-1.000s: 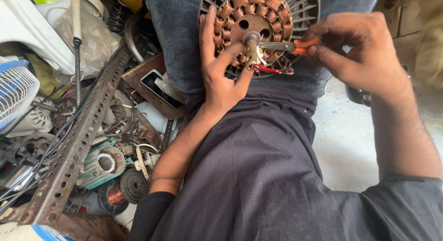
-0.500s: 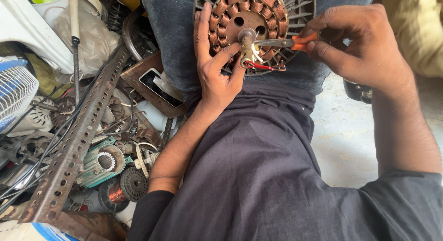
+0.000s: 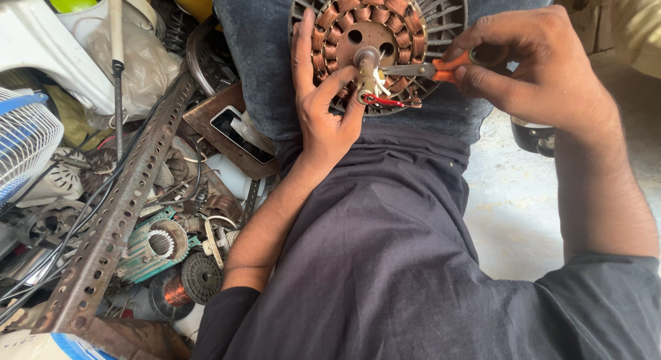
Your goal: The person sits on the floor and repairs an electric motor stator. They use scissors to cut and adjust wires, and apply tape to insulate connections on the copper windings.
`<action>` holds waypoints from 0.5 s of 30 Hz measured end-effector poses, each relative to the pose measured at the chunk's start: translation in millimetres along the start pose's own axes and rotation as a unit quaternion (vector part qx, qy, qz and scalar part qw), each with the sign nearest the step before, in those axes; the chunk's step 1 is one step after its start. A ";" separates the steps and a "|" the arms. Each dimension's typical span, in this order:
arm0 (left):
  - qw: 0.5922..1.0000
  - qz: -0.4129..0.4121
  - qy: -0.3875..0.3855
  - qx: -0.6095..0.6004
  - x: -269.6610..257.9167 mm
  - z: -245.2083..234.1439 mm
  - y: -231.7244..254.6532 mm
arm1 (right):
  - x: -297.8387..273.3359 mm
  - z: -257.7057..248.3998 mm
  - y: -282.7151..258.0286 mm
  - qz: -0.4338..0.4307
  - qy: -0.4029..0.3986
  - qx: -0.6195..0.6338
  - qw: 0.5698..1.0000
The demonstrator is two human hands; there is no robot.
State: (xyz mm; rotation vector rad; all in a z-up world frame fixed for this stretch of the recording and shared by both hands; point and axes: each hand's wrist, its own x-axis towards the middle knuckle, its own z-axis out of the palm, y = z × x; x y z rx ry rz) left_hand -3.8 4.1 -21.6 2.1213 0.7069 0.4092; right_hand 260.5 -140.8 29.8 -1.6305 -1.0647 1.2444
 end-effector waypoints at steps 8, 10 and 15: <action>1.000 -0.003 -0.003 -0.005 -1.4 -0.3 1.0 | 1.1 -1.8 0.5 0.037 -0.003 0.045 0.998; 1.000 -0.005 -0.003 -0.006 -1.2 -0.2 0.6 | 2.7 -2.7 -0.7 -0.008 0.001 0.020 1.000; 1.000 0.000 -0.007 0.010 -3.7 0.3 -1.0 | 6.0 -2.7 -17.4 -0.074 0.019 -0.095 0.993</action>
